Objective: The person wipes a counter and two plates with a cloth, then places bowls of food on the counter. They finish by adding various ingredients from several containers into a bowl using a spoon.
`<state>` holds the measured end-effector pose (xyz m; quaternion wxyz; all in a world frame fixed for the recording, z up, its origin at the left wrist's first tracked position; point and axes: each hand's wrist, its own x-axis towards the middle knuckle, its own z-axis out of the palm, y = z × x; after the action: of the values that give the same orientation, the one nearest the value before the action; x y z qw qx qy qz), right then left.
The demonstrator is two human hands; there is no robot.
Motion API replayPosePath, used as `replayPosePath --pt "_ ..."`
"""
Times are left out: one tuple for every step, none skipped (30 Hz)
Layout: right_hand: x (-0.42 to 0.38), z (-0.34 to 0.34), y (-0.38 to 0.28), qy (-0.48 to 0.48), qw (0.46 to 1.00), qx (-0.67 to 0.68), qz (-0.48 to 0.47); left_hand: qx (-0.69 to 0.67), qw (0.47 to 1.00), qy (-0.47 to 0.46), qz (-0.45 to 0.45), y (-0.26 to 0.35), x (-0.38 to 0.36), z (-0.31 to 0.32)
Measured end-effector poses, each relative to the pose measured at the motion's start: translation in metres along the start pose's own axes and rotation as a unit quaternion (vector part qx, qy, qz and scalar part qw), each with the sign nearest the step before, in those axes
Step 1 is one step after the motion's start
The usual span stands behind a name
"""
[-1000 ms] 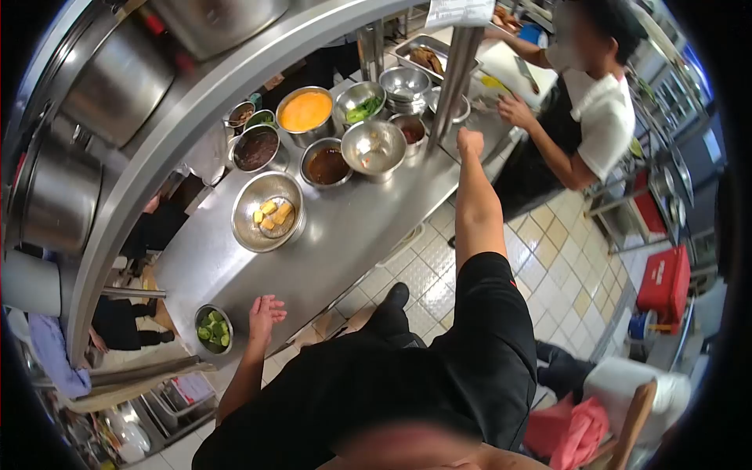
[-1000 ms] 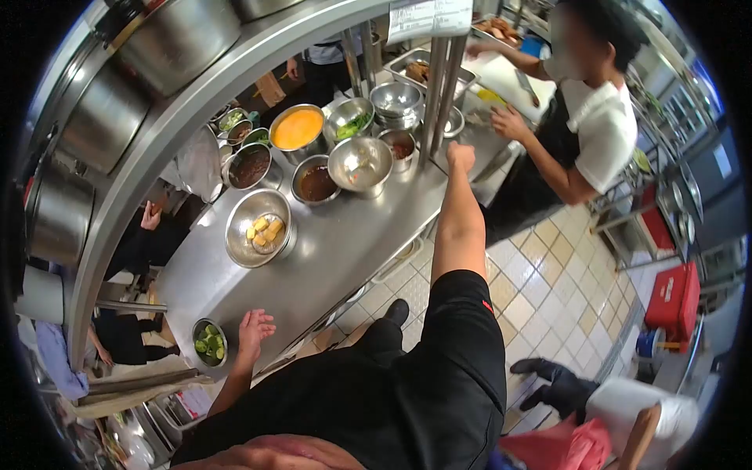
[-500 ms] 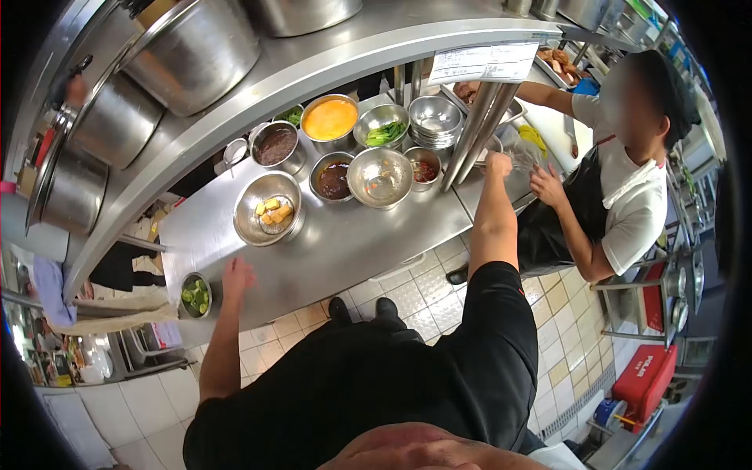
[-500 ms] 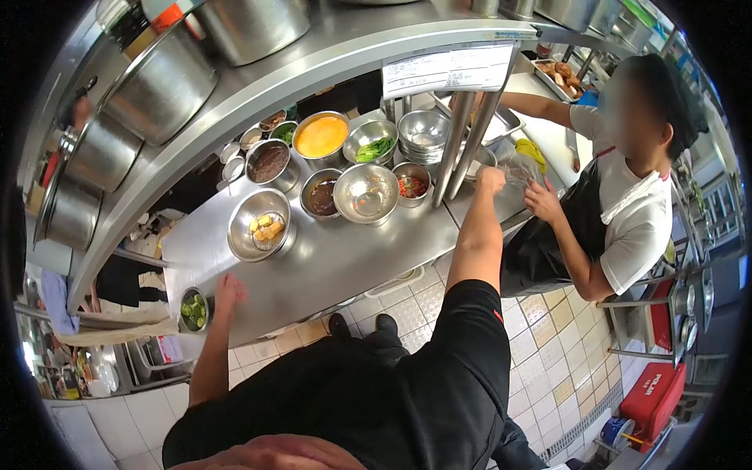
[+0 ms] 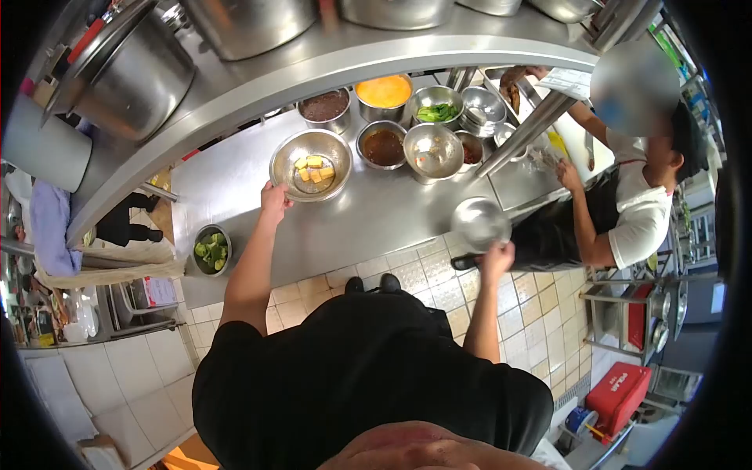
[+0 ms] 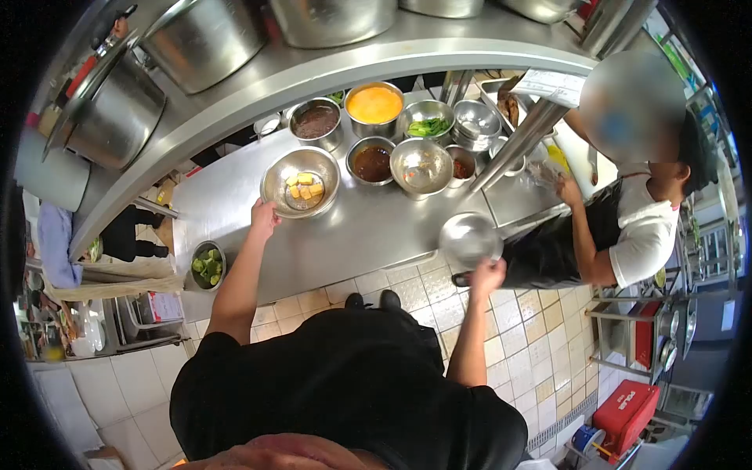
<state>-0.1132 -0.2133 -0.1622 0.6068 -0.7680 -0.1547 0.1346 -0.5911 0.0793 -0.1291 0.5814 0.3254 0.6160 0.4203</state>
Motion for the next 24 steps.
replayPosePath --pt "-0.025 0.022 0.026 -0.044 0.997 -0.008 0.061 -0.009 1.0 -0.01 0.016 0.003 0.0 -0.003" --pt "-0.055 0.048 0.032 -0.103 0.991 -0.01 0.088 0.006 0.999 -0.026 0.044 0.007 -0.001 -0.006" --pt "-0.088 0.071 0.0 -0.171 0.976 -0.008 0.137 0.022 0.996 -0.043 0.072 0.012 -0.003 -0.009" --pt "-0.109 0.093 -0.01 -0.245 0.959 0.031 0.139 0.037 0.992 -0.062 0.1 0.019 -0.007 -0.01" --pt "-0.126 0.115 -0.032 -0.27 0.951 -0.006 0.153 0.068 0.986 -0.074 0.133 0.032 -0.02 -0.005" --pt "-0.136 0.136 -0.038 -0.288 0.943 0.031 0.163 0.097 0.978 -0.084 0.165 0.048 -0.04 0.001" --pt "-0.145 0.155 -0.042 -0.307 0.933 0.068 0.173 0.126 0.968 -0.093 0.197 0.054 -0.05 0.003" --pt "-0.152 0.17 -0.05 -0.299 0.939 0.056 0.162 0.12 0.907 -0.103 0.389 0.038 -0.033 0.006" --pt "-0.158 0.181 -0.06 -0.291 0.944 0.045 0.15 0.21 0.885 -0.095 0.406 0.043 -0.048 0.006" --pt "-0.162 0.188 -0.071 -0.299 0.941 0.053 0.148 0.297 0.853 -0.087 0.42 0.06 -0.077 0.01" --pt "-0.166 0.191 -0.082 -0.305 0.939 0.061 0.147 0.382 0.813 -0.078 0.432 0.07 -0.098 0.015" --pt "-0.169 0.194 -0.086 -0.312 0.936 0.068 0.146 0.37 0.773 -0.083 0.509 0.069 -0.107 0.019" --pt "-0.171 0.196 -0.082 -0.294 0.941 0.077 0.149 0.371 0.745 -0.076 0.55 0.069 -0.114 0.021" --pt "-0.174 0.197 -0.082 -0.276 0.945 0.086 0.152 0.369 0.715 -0.068 0.59 0.07 -0.12 0.022" --pt "-0.176 0.195 -0.081 -0.258 0.949 0.096 0.154 0.366 0.682 -0.06 0.63 0.07 -0.123 0.025" --pt "-0.177 0.192 -0.081 -0.246 0.95 0.103 0.165 0.371 0.668 -0.033 0.644 0.067 -0.117 0.023" --pt "-0.176 0.188 -0.075 -0.248 0.949 0.108 0.163 0.362 0.688 -0.009 0.629 0.066 -0.11 0.021" --pt "-0.173 0.184 -0.067 -0.249 0.948 0.114 0.161 0.353 0.705 0.013 0.615 0.067 -0.102 0.019" --pt "-0.169 0.178 -0.059 -0.247 0.948 0.12 0.161 0.344 0.722 0.033 0.599 0.067 -0.093 0.018" --pt "-0.167 0.169 -0.056 -0.225 0.953 0.116 0.166 0.286 0.792 0.042 0.537 0.059 -0.076 0.017" --pt "-0.163 0.156 -0.058 -0.229 0.951 0.116 0.17 0.226 0.852 0.048 0.469 0.047 -0.056 0.017" --pt "-0.159 0.139 -0.063 -0.229 0.951 0.118 0.173 0.13 0.914 0.045 0.382 0.038 -0.044 0.021" --pt "-0.153 0.12 -0.068 -0.225 0.951 0.121 0.176 0.034 0.958 0.038 0.282 0.027 -0.032 0.026" --pt "-0.148 0.1 -0.069 -0.219 0.949 0.117 0.195 -0.033 0.977 0.023 0.209 0.013 -0.018 0.028"
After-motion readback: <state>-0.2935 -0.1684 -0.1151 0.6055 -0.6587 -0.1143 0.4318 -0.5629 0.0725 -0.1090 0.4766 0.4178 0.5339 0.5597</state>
